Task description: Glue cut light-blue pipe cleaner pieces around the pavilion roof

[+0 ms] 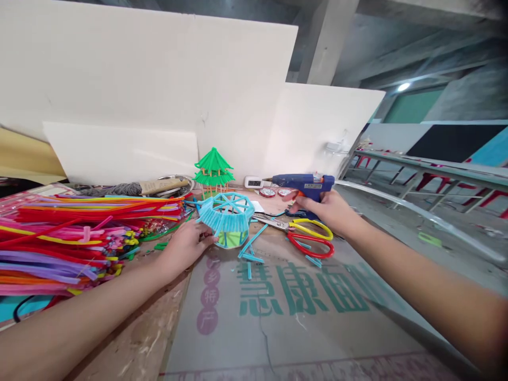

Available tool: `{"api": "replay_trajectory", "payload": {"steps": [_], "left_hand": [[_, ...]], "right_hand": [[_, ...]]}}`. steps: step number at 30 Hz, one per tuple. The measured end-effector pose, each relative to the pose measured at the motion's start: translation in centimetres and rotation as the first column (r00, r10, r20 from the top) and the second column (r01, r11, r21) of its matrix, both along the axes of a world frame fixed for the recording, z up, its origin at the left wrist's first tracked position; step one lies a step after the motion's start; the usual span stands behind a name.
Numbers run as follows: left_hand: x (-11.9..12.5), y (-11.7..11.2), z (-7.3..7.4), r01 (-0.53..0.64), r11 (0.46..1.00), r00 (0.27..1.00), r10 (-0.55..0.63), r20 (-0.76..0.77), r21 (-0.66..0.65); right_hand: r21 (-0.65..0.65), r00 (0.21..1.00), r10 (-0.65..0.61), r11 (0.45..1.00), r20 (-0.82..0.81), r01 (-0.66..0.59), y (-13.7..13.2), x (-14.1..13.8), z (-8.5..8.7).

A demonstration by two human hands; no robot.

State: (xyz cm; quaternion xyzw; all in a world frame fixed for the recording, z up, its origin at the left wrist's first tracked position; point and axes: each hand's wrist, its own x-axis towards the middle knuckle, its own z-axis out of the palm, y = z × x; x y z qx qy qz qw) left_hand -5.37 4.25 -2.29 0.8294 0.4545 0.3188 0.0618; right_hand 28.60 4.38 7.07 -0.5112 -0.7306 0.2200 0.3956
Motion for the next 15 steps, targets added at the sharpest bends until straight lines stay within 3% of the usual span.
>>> {"api": "replay_trajectory", "payload": {"steps": [3,8,12,15], "left_hand": [[0.2,-0.2,0.3,-0.004,1.0,0.998,0.003,-0.058,-0.022],[0.2,0.4,0.0,-0.034,0.999,0.996,0.036,-0.084,0.027],[0.0,0.8,-0.1,-0.007,0.999,0.995,0.012,-0.1,0.047],[0.0,0.8,0.0,-0.002,0.999,0.994,0.007,-0.107,0.049]], "right_hand": [[-0.015,0.997,0.073,0.997,0.029,-0.072,-1.9,-0.7,-0.2],[0.071,0.986,0.054,0.995,0.16,-0.066,-3.7,-1.8,-0.5],[0.052,0.97,0.128,0.988,0.206,-0.142,-4.7,-2.5,-0.1],[0.043,0.97,0.098,0.993,0.221,-0.11,-5.0,-2.9,0.1]]}}
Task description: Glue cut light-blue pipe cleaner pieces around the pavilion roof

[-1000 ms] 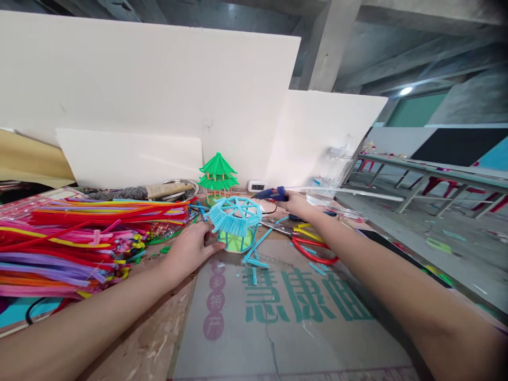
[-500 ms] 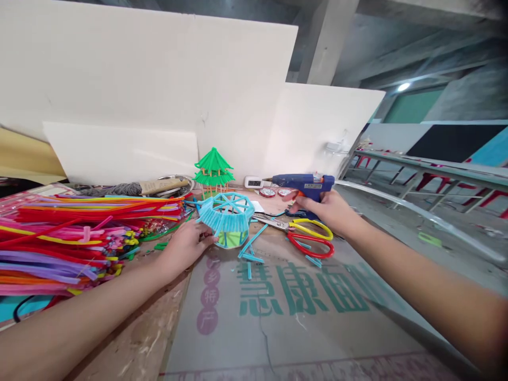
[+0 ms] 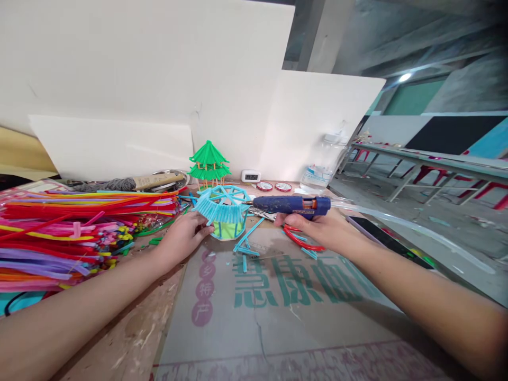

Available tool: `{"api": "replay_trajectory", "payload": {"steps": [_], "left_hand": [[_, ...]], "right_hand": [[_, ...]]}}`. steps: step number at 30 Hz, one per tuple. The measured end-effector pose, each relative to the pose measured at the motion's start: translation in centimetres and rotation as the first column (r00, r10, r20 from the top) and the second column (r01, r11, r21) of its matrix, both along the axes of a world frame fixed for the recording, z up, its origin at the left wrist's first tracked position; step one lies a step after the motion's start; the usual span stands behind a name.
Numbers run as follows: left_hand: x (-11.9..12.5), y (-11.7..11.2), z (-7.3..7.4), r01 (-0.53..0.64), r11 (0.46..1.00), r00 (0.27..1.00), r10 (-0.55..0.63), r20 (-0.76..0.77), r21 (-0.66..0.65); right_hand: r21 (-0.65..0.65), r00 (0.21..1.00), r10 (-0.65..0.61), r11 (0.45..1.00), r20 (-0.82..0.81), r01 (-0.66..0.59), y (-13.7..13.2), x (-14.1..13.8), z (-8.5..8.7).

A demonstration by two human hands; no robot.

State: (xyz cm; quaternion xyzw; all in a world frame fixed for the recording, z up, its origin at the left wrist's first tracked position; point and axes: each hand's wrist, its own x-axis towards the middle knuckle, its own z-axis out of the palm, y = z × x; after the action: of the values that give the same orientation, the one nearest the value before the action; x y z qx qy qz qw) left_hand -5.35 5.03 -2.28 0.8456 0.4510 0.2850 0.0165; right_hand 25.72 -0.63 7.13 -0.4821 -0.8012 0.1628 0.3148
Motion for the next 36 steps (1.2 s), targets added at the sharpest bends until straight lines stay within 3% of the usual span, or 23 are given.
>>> {"api": "replay_trajectory", "payload": {"steps": [5,12,21,27,36], "left_hand": [[0.1,-0.1,0.1,0.002,1.0,1.0,-0.002,-0.006,0.005],[0.1,-0.1,0.1,-0.025,0.999,0.998,0.027,-0.059,0.042],[0.1,0.0,-0.1,-0.022,0.997,0.999,0.025,-0.043,0.069],[0.1,-0.2,0.1,-0.019,0.998,0.999,0.022,-0.04,0.058],[0.1,0.0,-0.1,-0.026,0.997,0.998,0.029,-0.047,0.068]], "right_hand": [[0.007,0.99,-0.098,0.995,0.099,0.097,0.4,0.1,-0.6],[0.014,0.998,-0.057,0.998,-0.013,0.057,0.5,0.0,-1.6],[0.055,1.0,-0.018,0.998,-0.001,0.018,0.5,0.1,-1.7],[0.008,0.998,-0.013,1.0,-0.064,0.014,0.5,-0.1,-1.9],[0.006,0.999,-0.033,0.999,0.005,0.033,0.5,0.2,-2.0]]}}
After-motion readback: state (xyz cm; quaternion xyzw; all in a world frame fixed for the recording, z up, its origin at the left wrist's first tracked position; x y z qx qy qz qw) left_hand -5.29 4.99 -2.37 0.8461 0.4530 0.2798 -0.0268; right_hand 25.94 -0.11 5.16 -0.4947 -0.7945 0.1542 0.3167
